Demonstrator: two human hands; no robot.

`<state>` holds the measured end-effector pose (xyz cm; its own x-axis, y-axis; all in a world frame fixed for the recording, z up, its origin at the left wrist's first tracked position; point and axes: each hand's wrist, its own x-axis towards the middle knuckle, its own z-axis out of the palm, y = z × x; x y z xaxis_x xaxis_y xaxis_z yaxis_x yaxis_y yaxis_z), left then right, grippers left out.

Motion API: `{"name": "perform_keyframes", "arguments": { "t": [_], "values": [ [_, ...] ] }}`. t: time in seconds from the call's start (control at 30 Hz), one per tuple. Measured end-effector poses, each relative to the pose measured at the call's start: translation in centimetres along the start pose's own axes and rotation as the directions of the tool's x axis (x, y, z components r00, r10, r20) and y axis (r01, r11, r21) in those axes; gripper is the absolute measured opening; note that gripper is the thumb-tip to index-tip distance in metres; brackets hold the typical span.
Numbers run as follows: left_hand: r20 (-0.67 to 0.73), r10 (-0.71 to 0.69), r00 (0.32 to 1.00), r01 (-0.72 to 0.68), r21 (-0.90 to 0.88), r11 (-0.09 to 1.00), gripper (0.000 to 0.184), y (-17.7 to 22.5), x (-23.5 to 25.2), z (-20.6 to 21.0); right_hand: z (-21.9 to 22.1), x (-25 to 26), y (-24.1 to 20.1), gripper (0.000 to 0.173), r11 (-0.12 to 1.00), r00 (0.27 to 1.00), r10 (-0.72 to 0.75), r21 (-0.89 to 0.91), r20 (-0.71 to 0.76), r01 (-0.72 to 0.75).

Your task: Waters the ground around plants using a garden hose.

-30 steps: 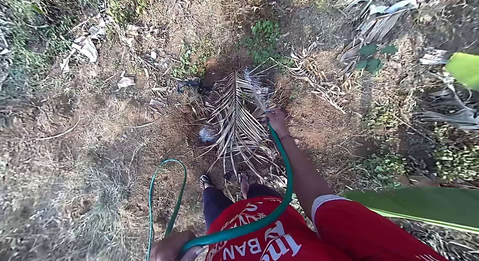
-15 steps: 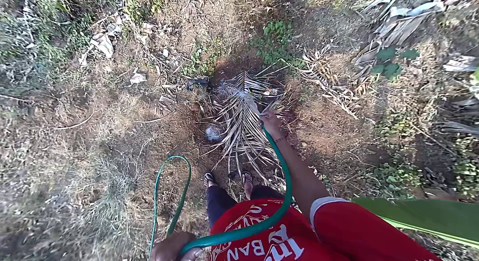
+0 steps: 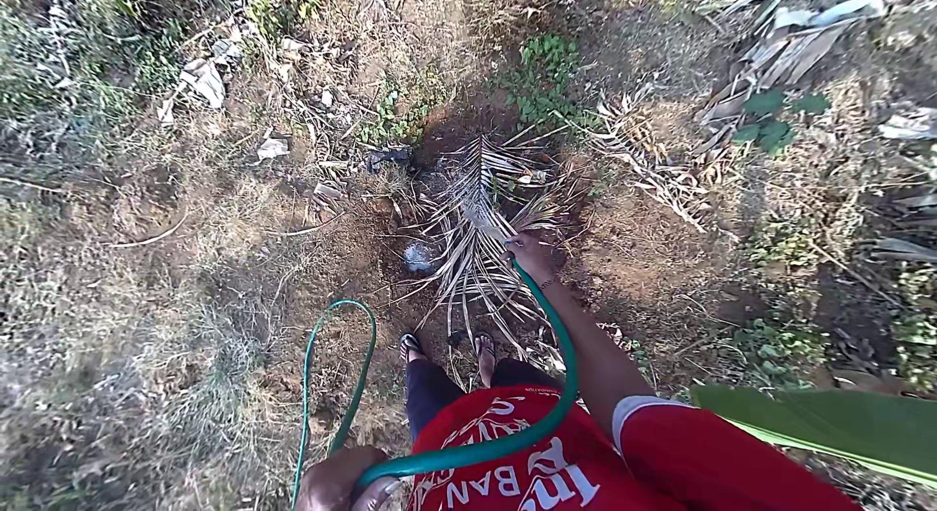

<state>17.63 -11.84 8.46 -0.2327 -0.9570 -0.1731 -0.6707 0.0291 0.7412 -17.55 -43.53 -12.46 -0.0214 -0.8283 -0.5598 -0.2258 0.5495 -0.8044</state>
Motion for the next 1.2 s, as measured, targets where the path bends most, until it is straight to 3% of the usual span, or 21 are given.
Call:
{"name": "perform_keyframes", "arguments": {
  "t": [0.5,0.77,0.97,1.2],
  "values": [
    [-0.064,0.044,0.997,-0.042,0.032,0.999,0.050,-1.1,-1.1,0.6,3.1,-0.3,3.4,0.030,0.995,0.979,0.104,-0.030,0.173,-0.100],
    [-0.077,0.070,0.995,-0.067,0.036,0.997,0.048,-1.0,-0.7,0.8,3.3,-1.2,4.3,0.031,0.987,0.974,0.153,0.015,0.165,-0.158],
    [-0.091,0.077,0.993,-0.077,0.003,0.997,0.052,-0.9,-0.3,1.0,3.0,-2.9,6.0,0.028,0.946,0.915,0.294,-0.222,0.276,-0.237],
    [-0.068,0.053,0.996,-0.051,0.024,0.998,0.050,-0.8,0.2,1.8,-0.6,-3.8,11.5,0.033,0.869,0.900,0.409,-0.365,0.148,-0.335]
  ]
}}
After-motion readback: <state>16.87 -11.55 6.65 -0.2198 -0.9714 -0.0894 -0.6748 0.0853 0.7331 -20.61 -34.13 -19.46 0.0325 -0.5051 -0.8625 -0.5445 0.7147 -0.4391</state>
